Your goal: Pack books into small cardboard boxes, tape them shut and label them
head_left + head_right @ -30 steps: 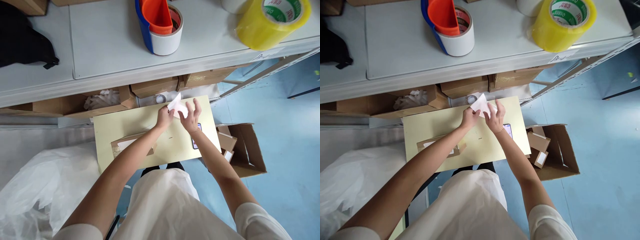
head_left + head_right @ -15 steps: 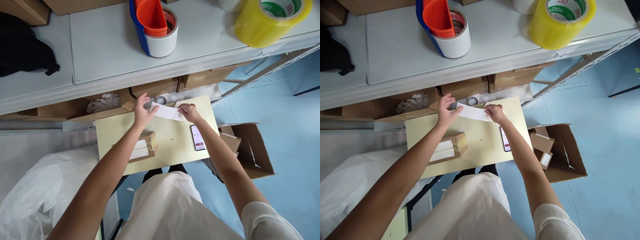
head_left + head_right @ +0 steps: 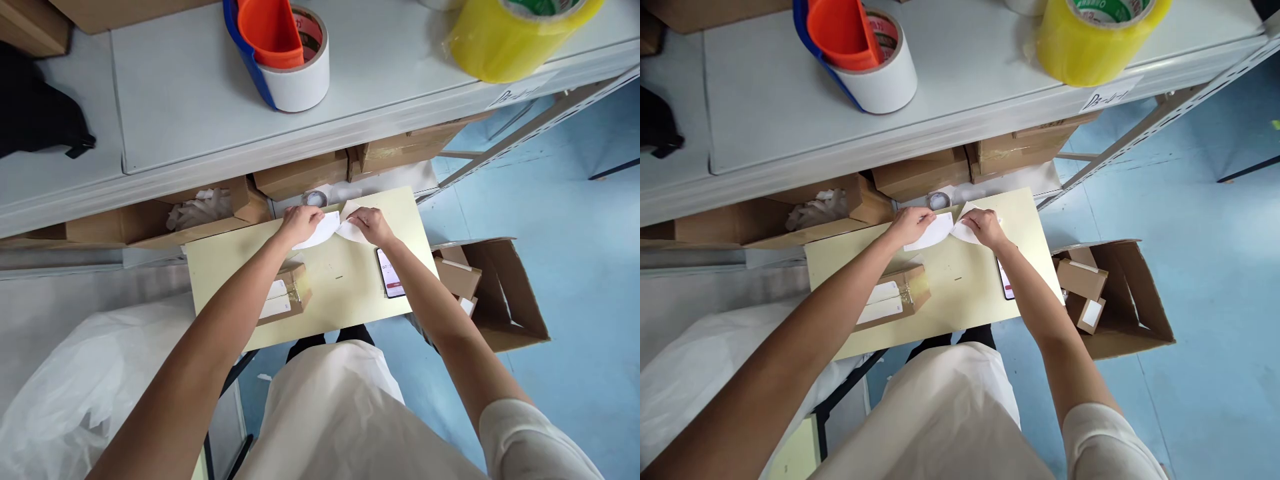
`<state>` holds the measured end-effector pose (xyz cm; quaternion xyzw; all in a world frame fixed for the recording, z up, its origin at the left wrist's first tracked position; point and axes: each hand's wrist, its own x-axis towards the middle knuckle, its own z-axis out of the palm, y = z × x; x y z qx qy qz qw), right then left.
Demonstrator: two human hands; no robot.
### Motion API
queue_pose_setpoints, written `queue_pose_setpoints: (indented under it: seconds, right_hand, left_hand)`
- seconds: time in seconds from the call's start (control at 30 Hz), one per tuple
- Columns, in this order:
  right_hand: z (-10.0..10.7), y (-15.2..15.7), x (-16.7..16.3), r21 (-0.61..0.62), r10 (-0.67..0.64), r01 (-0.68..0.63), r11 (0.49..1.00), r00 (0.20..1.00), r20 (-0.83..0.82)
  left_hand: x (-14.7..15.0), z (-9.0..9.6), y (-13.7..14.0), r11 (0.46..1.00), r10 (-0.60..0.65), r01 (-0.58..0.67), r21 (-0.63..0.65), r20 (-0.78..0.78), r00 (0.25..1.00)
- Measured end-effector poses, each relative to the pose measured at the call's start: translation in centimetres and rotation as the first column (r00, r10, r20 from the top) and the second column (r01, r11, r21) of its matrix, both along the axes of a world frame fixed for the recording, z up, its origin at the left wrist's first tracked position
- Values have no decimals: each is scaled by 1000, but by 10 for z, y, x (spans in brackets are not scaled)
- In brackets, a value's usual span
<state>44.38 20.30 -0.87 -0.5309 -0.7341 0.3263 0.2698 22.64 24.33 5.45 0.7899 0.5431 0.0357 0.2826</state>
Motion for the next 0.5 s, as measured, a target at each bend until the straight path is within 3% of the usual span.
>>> queue_pose_setpoints:
  seconds: [0.17, 0.27, 0.4, 0.5]
  right_hand:
    - [-7, 0, 7, -96, -28, 40, 995, 992, 124]
    - [-13, 6, 13, -143, -47, 79, 987, 976, 213]
    - [-23, 15, 17, -199, -67, 125, 972, 959, 275]
    - [-26, 18, 13, -146, -168, 221, 964, 936, 309]
  left_hand:
    - [-8, 2, 3, 999, -30, 31, 41, -34, 999]
    - [-17, -2, 6, 995, 16, -10, 97, -58, 998]
    - [-32, -4, 8, 988, 112, -115, 101, 36, 993]
    - [-41, 1, 5, 985, 148, -160, 60, 167, 975]
